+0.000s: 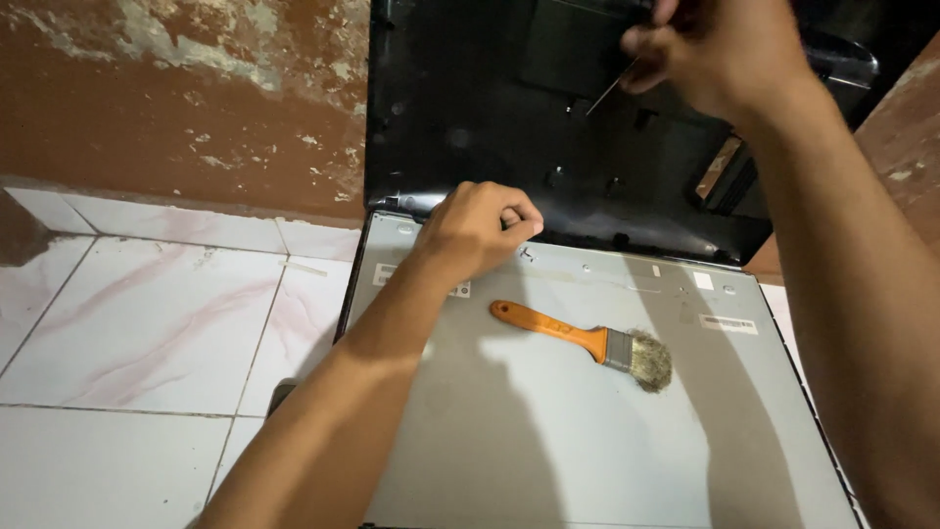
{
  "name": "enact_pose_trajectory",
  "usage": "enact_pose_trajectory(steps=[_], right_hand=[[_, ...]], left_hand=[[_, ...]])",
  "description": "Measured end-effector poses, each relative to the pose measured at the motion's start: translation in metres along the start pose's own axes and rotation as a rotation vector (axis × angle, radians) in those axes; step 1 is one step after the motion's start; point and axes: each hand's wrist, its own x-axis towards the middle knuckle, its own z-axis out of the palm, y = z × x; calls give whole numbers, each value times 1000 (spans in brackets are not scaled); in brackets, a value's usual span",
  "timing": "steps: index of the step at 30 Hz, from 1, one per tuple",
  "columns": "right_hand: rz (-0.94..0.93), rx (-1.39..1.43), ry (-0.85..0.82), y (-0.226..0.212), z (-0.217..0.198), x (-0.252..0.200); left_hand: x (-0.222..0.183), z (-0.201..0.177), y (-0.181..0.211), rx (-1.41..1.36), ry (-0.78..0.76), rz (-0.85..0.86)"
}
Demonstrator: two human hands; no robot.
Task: The person brushes dust from the inside of a black plastic TV back cover and the TV chassis using a paintbrush, then uses a screwdriver to work on screws along the edge of the cover, and finally pries along the cover seam with a small flat tool while holding the cover steady.
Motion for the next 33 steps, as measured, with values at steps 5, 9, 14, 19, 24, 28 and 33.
enact_pose_trajectory(steps=[5, 9, 14, 19, 24, 28, 33], right_hand=[[-50, 22, -11, 2, 4, -2], [-191, 80, 44, 2, 2, -17], [-297, -25, 105, 3, 3, -27], [-325, -126, 65, -7, 0, -22], [-296, -154, 49, -5, -1, -15], [-238, -193, 49, -5, 1, -13], [-181, -212, 39, -4, 1, -9]], left_hand=[[3, 2, -7, -31, 34, 71], [3, 2, -7, -36, 35, 65], [2, 2, -9, -60, 40, 92], [3, 2, -8, -33, 21, 61], [5, 1, -6, -24, 8, 52], [3, 0, -5, -37, -2, 36], [4, 2, -8, -36, 4, 53]])
